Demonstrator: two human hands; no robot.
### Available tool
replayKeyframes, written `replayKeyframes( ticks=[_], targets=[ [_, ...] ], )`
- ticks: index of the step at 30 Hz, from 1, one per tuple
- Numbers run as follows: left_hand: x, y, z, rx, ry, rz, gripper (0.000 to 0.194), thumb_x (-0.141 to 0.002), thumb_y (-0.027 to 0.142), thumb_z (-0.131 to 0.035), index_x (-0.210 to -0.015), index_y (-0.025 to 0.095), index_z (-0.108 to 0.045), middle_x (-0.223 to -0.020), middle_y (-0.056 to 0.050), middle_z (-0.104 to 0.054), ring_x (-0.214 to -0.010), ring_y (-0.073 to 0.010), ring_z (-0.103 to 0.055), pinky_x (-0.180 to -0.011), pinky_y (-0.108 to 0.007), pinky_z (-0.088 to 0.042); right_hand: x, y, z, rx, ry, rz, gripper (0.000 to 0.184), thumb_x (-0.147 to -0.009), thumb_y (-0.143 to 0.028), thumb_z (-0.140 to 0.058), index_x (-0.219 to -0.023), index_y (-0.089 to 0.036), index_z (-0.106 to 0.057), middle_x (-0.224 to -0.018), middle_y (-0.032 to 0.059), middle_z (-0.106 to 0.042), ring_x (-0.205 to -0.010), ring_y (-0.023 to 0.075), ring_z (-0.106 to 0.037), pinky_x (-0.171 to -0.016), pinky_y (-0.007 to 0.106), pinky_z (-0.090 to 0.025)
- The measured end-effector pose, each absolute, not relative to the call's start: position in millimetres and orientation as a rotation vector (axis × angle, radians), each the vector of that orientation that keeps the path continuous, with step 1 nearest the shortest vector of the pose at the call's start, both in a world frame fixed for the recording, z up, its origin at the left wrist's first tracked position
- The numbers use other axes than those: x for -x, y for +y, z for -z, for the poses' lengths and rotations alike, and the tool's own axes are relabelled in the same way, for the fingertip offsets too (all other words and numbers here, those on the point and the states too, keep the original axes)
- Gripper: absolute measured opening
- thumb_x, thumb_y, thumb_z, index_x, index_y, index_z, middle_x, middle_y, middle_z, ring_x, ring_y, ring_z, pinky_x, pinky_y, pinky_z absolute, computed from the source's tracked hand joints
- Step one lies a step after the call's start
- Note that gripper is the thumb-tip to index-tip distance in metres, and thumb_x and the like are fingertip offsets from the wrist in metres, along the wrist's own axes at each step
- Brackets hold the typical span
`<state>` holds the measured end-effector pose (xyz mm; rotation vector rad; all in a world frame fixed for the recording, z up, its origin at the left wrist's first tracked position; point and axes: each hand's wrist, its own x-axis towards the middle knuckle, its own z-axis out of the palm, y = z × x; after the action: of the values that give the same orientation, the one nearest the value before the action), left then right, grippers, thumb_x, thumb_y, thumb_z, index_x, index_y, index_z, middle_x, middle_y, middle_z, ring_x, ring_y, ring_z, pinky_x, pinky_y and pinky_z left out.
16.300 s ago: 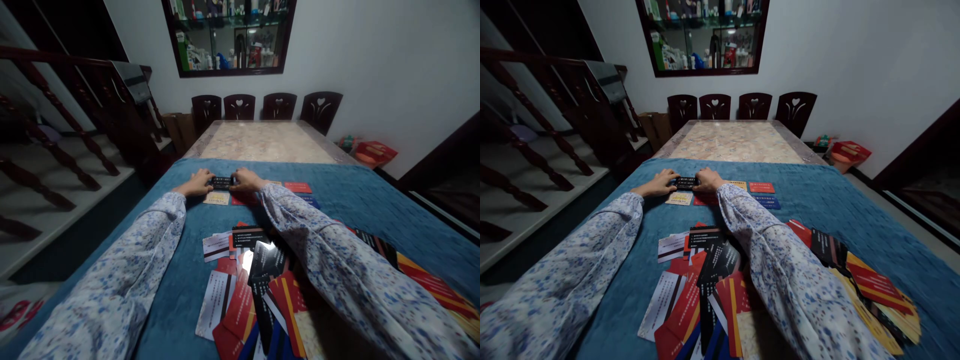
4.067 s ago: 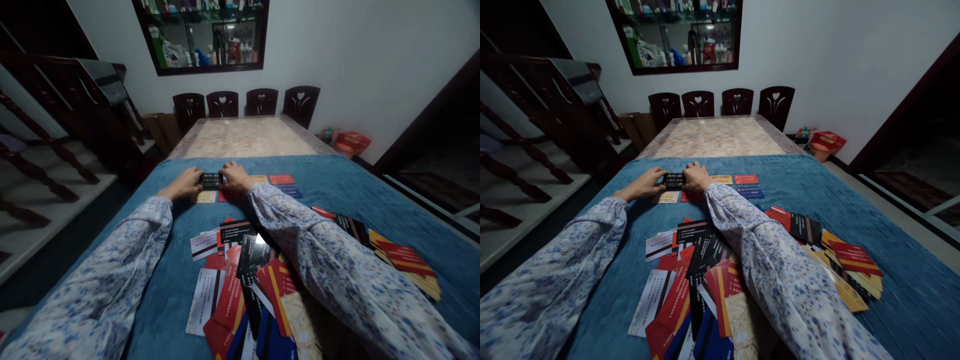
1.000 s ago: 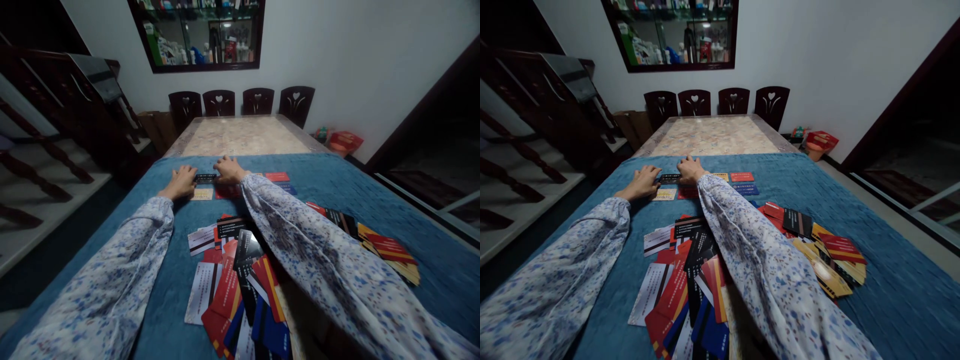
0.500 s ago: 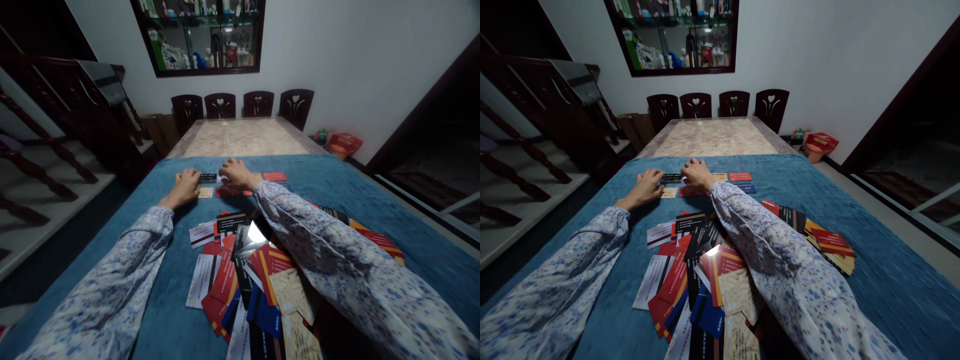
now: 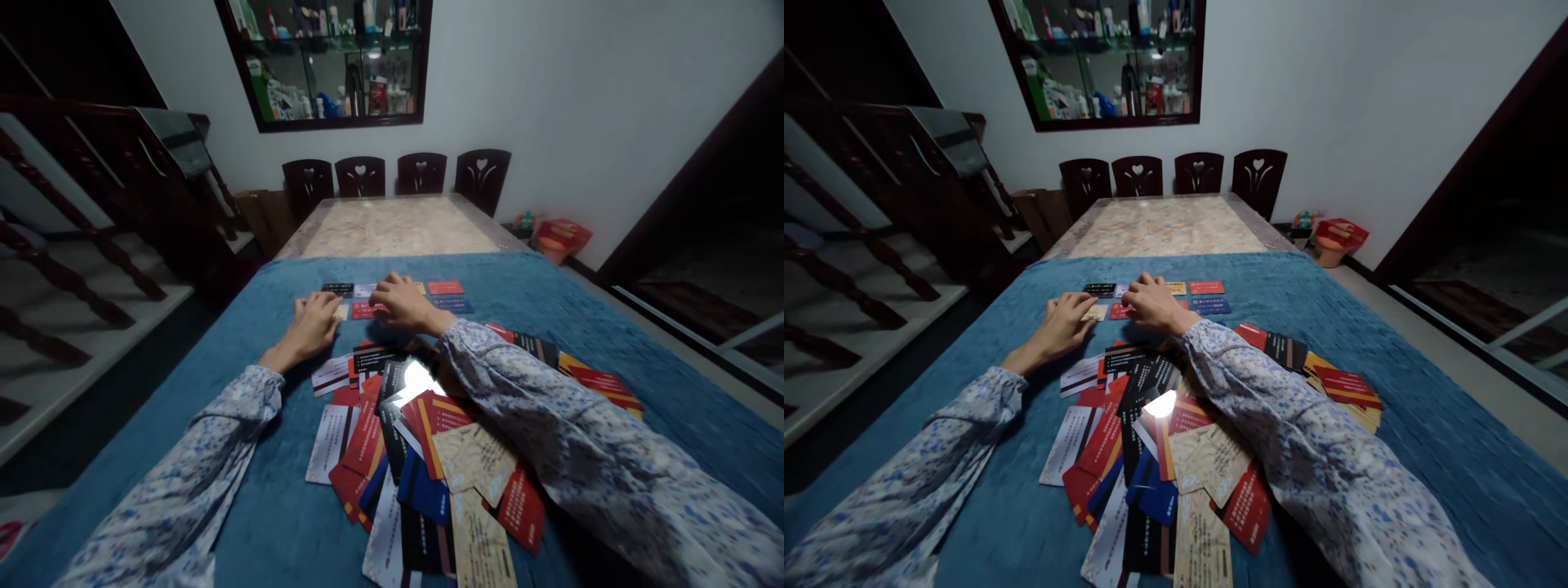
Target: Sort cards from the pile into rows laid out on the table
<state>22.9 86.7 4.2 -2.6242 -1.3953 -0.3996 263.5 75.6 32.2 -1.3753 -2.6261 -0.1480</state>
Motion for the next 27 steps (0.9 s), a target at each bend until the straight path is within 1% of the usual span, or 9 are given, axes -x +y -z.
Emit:
replayKeyframes(
  ticks=[6,11,16,19,23,27],
  targets=[
    [-28,63,1,2.684,-1.300,0.418,0.046,-0.094,0.023,-0.049,-0.139,0.016,-0.057,-0.141,-0.019,-0.059,-0.129,-0.0356,-0.048,-0.104,-0.056,-0.036,-275,57,-22,1.326,-2.623,0.102,0.031,-0.096,-0.031,-0.060,-0.122,-0.020,-0.071,-0.126,0.0140,-0.067,-0.120,0.0318,-0.044,-0.093,0.043,-0.033],
    [-33,44,5,2.740,-1.217,0.424,0.046,-0.096,0.025,-0.049,-0.140,0.018,-0.056,-0.145,-0.018,-0.056,-0.133,-0.0356,-0.045,-0.106,-0.058,-0.034,-283,46,-13,1.308,-2.607,0.055,0.032,-0.094,-0.032,-0.063,-0.123,-0.022,-0.071,-0.126,0.0134,-0.068,-0.121,0.0326,-0.044,-0.094,0.045,-0.033],
    [-41,27,7,2.775,-1.147,0.388,0.039,-0.099,0.029,-0.050,-0.136,0.021,-0.059,-0.141,-0.016,-0.060,-0.129,-0.0336,-0.048,-0.105,-0.056,-0.035,-285,35,-10,1.289,-2.619,0.014,0.033,-0.094,-0.034,-0.064,-0.125,-0.026,-0.071,-0.124,0.0129,-0.068,-0.121,0.0324,-0.044,-0.091,0.044,-0.034],
    [-44,19,8,2.790,-1.133,0.362,0.036,-0.100,0.031,-0.050,-0.133,0.020,-0.061,-0.140,-0.016,-0.061,-0.129,-0.0341,-0.048,-0.104,-0.055,-0.036,-285,28,-11,1.307,-2.632,0.004,0.031,-0.094,-0.035,-0.065,-0.122,-0.027,-0.073,-0.125,0.0124,-0.068,-0.124,0.0330,-0.043,-0.093,0.045,-0.034],
    [-44,11,7,2.827,-1.126,0.324,0.037,-0.100,0.035,-0.053,-0.133,0.021,-0.062,-0.139,-0.015,-0.062,-0.128,-0.0348,-0.049,-0.105,-0.058,-0.034,-284,23,-11,1.312,-2.683,-0.004,0.029,-0.096,-0.035,-0.063,-0.121,-0.028,-0.075,-0.125,0.0128,-0.069,-0.123,0.0330,-0.044,-0.096,0.047,-0.033],
    [-43,9,5,2.894,-1.083,0.318,0.040,-0.097,0.039,-0.057,-0.134,0.023,-0.064,-0.136,-0.014,-0.063,-0.129,-0.0351,-0.048,-0.106,-0.058,-0.033,-285,24,-8,1.295,-2.715,-0.005,0.030,-0.096,-0.036,-0.062,-0.121,-0.029,-0.075,-0.125,0.0134,-0.069,-0.123,0.0335,-0.044,-0.096,0.048,-0.033]
  ],
)
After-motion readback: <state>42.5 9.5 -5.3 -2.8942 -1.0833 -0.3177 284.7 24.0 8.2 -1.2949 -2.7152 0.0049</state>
